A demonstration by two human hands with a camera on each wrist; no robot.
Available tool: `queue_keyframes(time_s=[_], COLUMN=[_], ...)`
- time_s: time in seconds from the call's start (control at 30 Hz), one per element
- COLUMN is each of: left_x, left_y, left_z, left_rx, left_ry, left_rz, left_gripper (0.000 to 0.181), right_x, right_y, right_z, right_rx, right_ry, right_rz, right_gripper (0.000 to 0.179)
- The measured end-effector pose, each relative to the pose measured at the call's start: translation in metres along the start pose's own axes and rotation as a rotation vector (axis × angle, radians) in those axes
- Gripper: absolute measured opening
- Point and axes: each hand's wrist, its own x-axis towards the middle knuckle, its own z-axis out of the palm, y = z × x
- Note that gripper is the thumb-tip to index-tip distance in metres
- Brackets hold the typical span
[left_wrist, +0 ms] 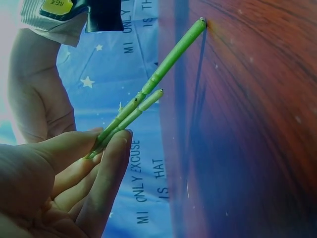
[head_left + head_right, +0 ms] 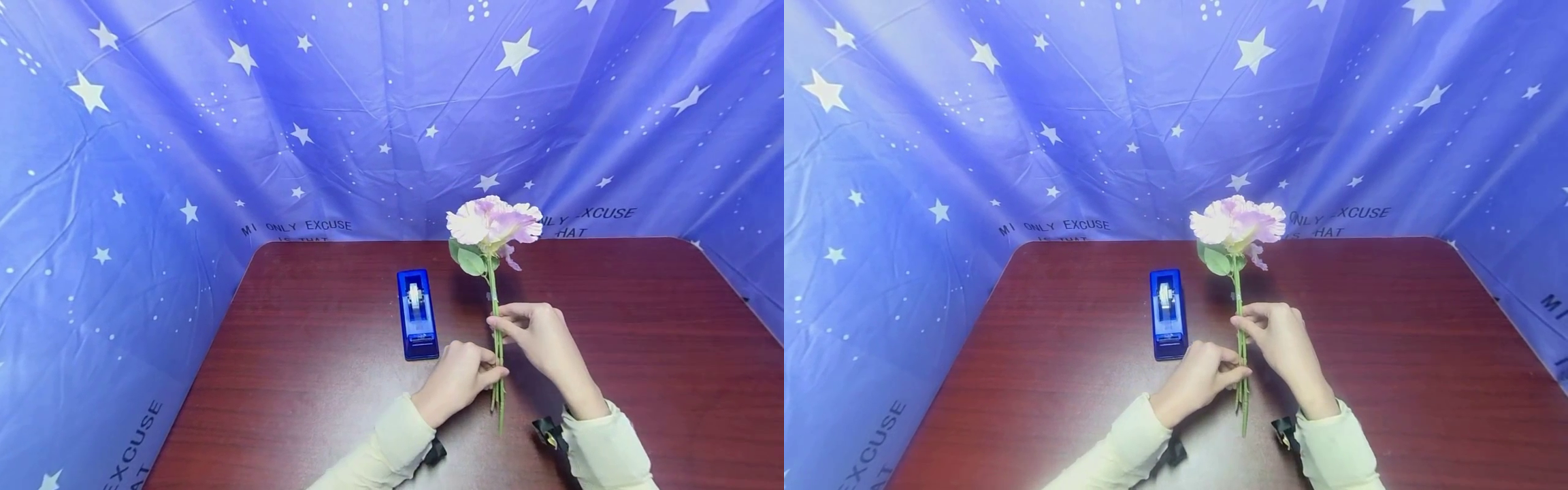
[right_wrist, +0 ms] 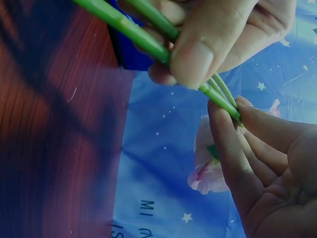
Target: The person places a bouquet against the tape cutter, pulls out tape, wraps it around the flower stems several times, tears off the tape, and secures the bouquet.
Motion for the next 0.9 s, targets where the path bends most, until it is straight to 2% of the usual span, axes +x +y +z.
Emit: queue_keyframes(time_s=[0.2,0.47,0.77,0.9], left_x=[0.005,0.015,0.020,0.022], left_y=[0.004,0.010,0.018,0.021], left_z=[0.007,0.019,0.026,0.029], left_rx=[0.004,0.012,0.043,0.026], left_ry=[-0.010,-0.029,-0.049,-0.056], left_rz=[-0.008,0.004,0.012,0.002], left_gripper=[0.014,0.017,0.017,0.018], right_x=[0.000,0.001,0.000,0.000], right_y=[0.006,0.016,0.025,0.029], right_z=[-0.005,-0.015,-0.023,-0.026], right_rx=[0.005,-0.050,-0.091,-0.104], right_ry=[-0.020,-0.040,-0.077,-0.085], right_rz=[0.017,0.053,0.075,0.081], right_gripper=[0.025,0.027,0.029,0.027])
